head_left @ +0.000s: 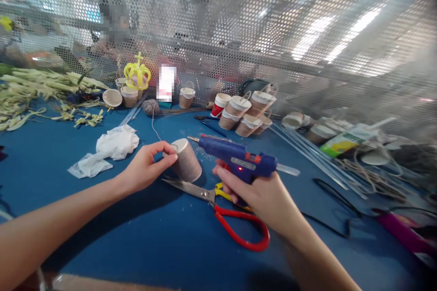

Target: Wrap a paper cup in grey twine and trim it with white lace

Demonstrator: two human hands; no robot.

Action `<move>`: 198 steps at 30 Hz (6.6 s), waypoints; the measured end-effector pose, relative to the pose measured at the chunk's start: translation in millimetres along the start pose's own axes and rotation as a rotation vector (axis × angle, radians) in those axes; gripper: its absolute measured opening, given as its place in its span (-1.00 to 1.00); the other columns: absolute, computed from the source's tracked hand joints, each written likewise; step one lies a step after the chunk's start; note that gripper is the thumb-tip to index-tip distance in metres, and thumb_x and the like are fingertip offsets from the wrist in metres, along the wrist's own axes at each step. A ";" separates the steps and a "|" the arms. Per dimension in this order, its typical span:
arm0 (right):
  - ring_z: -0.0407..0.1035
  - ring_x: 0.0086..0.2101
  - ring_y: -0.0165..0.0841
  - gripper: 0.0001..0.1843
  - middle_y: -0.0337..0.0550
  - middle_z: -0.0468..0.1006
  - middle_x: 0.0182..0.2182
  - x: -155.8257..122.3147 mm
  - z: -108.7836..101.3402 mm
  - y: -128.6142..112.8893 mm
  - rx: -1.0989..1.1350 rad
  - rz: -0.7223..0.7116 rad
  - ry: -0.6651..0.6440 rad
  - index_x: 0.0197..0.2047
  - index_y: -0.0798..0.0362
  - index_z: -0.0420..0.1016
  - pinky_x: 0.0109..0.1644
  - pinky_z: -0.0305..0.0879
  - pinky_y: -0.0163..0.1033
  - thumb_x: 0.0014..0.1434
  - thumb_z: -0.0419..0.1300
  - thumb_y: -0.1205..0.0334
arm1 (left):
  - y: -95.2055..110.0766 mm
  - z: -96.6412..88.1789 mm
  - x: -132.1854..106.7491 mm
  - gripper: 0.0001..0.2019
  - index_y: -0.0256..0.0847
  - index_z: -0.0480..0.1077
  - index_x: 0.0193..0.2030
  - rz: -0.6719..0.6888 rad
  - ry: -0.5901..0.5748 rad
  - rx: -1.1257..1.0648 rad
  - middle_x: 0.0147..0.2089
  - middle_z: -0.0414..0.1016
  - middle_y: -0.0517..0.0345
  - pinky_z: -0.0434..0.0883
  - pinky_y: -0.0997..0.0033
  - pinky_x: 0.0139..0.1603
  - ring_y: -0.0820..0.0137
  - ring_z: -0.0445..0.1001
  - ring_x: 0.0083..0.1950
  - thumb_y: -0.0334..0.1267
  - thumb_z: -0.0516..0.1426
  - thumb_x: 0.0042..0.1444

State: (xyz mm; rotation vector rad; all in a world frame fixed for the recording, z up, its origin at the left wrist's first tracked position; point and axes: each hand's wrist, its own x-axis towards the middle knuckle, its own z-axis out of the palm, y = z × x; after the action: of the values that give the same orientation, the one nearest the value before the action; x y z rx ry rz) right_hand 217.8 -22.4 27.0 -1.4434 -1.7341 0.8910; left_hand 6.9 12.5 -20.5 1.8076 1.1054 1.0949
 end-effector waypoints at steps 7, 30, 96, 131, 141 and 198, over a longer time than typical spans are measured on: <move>0.34 -0.57 -0.31 -0.93 -0.18 0.45 -0.59 -0.6 7.4 -5.6 -0.102 -0.160 0.001 -0.49 -0.05 0.39 -0.49 0.30 -0.21 -0.01 0.12 0.20 | -5.6 -1.5 3.1 -0.83 -0.25 0.31 -0.40 0.010 0.069 0.106 -0.40 0.39 0.19 0.27 0.45 -0.27 0.43 0.33 -0.33 -0.20 0.02 0.09; 0.32 -0.60 -0.32 -0.91 -0.18 0.45 -0.62 -0.2 11.0 -0.1 -0.174 -0.185 0.042 -0.49 -0.04 0.41 -0.51 0.29 -0.22 0.00 0.13 0.18 | -4.7 -1.8 4.4 -0.87 -0.23 0.31 -0.41 0.042 0.061 0.130 -0.41 0.41 0.19 0.30 0.45 -0.23 0.43 0.36 -0.33 -0.24 0.03 0.05; 0.19 -0.73 -0.48 -0.67 -0.35 0.27 -0.78 4.9 -3.2 13.6 -0.344 -0.098 -0.007 -0.65 0.02 0.19 -0.65 0.18 -0.34 0.10 0.08 0.14 | -15.7 -11.8 13.2 -0.89 -0.23 0.21 -0.35 0.115 -0.187 -0.055 0.06 0.37 -0.08 0.17 0.15 0.13 0.25 0.26 0.15 -0.26 -0.03 0.16; 0.38 -0.57 -0.34 -0.82 -0.17 0.50 -0.60 0.4 8.7 -0.3 -0.318 -0.314 0.001 -0.47 0.02 0.44 -0.49 0.33 -0.25 0.06 0.04 0.27 | -12.1 -11.8 12.2 -0.88 -0.21 0.22 -0.36 0.102 -0.176 -0.029 0.05 0.40 -0.05 0.18 0.16 0.12 0.26 0.29 0.14 -0.24 -0.02 0.15; 0.30 -0.65 -0.37 -0.80 -0.25 0.39 -0.73 4.4 -3.7 8.5 -0.415 -0.336 -0.006 -0.40 0.03 0.47 -0.55 0.26 -0.27 0.06 0.04 0.20 | -14.0 -14.2 13.3 -0.88 -0.22 0.21 -0.35 0.116 -0.215 -0.022 0.05 0.38 -0.06 0.18 0.18 0.12 0.25 0.27 0.14 -0.25 -0.04 0.17; 0.17 -0.70 -0.50 -0.70 -0.29 0.32 -0.73 8.2 -9.5 13.8 -0.126 -0.024 -0.050 -0.57 0.06 0.38 -0.64 0.13 -0.35 0.07 0.11 0.07 | -16.1 -13.5 13.0 -0.90 -0.22 0.18 -0.36 0.112 -0.192 -0.067 -0.06 0.39 -0.04 0.18 0.19 0.11 0.28 0.27 0.12 -0.28 -0.03 0.15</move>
State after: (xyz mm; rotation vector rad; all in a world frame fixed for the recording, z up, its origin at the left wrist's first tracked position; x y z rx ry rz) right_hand 231.8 -11.7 20.9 -1.4886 -1.8696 0.8239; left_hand -6.7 32.2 -26.2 1.8958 0.8541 0.9860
